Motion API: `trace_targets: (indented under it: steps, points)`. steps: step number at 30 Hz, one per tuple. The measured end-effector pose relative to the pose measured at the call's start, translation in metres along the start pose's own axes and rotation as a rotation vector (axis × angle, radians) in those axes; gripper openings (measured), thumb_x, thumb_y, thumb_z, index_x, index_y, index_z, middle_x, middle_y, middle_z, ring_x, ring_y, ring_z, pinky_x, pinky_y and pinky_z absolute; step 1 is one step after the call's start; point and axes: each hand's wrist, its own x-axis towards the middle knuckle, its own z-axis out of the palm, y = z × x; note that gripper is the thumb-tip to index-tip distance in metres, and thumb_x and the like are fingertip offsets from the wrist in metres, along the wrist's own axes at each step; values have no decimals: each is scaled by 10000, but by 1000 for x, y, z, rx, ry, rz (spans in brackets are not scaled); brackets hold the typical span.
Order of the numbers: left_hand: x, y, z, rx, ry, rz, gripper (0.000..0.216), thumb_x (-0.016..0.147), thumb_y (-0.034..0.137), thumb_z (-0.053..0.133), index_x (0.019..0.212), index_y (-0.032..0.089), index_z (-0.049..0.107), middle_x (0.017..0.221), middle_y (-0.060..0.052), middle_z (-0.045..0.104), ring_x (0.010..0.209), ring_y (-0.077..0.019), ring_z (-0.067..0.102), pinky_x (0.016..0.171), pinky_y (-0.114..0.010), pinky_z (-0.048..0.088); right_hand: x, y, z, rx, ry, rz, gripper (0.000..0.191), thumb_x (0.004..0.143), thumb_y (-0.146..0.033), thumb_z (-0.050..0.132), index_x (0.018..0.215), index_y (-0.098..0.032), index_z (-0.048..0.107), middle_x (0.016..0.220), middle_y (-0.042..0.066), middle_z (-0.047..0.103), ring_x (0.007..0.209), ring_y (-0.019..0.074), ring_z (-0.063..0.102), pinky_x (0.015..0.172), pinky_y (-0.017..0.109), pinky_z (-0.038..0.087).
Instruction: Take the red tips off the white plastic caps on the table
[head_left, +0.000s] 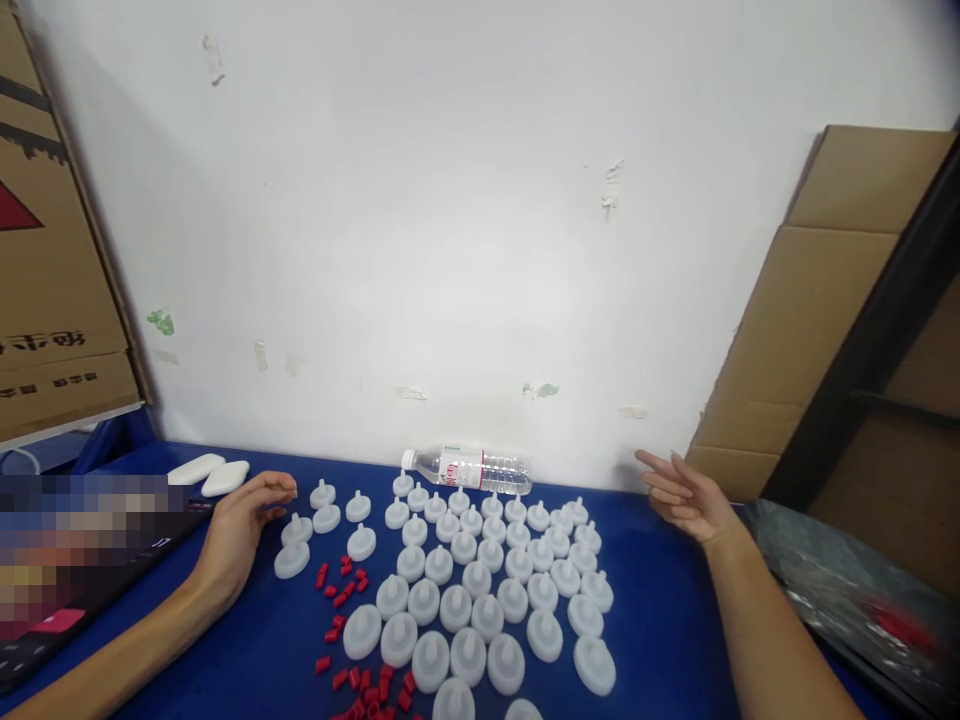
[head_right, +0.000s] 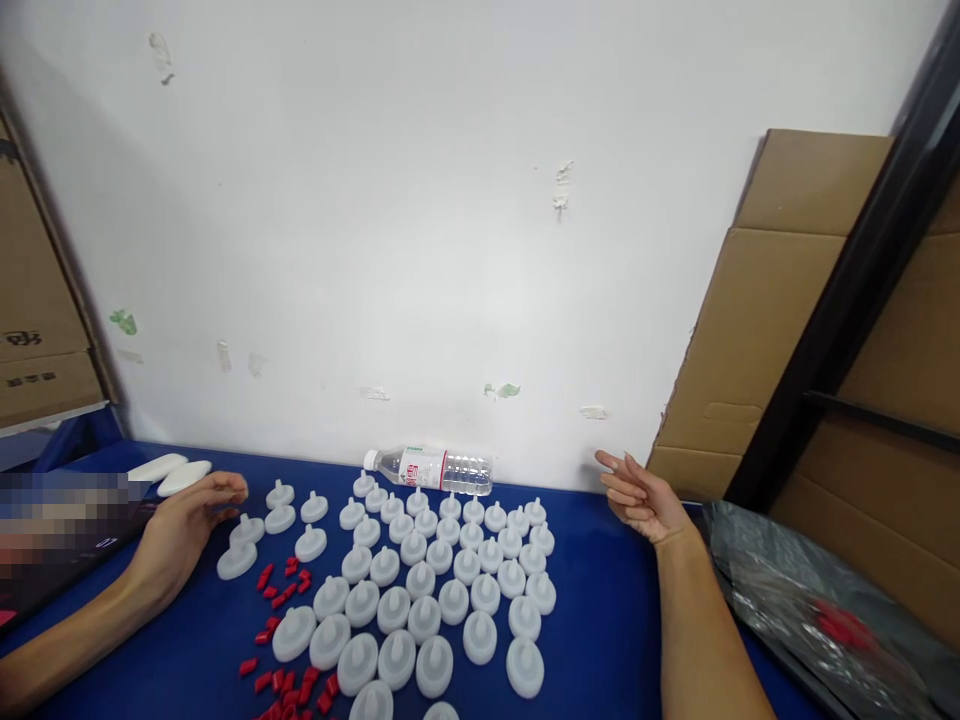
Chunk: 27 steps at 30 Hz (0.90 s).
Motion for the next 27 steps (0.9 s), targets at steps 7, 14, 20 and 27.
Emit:
trace_targets:
  steps: [7, 14, 20, 27]
  points:
    - [0, 0, 1, 33, -22, 1, 290, 1058, 391, 725, 1237, 164, 700, 1211, -75, 729, 1011, -224, 736, 864, -407, 652, -1, 2, 31, 20, -5, -28, 447, 1043, -405, 752, 1423, -203, 628, 664, -108, 521, 430, 30, 381, 332, 97, 250]
    - [-2, 4, 4, 67, -29, -9, 321, 1056, 411, 724, 1258, 162, 702, 1242, -74, 727, 1053, -251, 737, 892, -428, 653, -7, -4, 61, 40, 74, -124, 891, 893, -470, 883, 1633, -215, 456, 563, -162, 301, 425, 57, 146, 302, 70, 125]
    - [-5, 10, 6, 91, -31, -23, 320, 1057, 415, 723, 1248, 160, 704, 1223, -69, 730, 1035, -247, 740, 877, -419, 656, -17, -9, 71, 23, 135, -268, 888, 890, -505, 851, 1608, -130, 486, 550, -176, 246, 414, 64, 99, 299, 81, 196]
    - [-6, 9, 7, 89, -32, -18, 321, 1056, 413, 724, 1253, 161, 703, 1233, -71, 729, 1044, -250, 739, 886, -425, 654, -16, -7, 86, -75, 189, -286, 806, 890, -544, 828, 1550, -162, 567, 539, -185, 184, 456, 66, -14, 303, 104, 61]
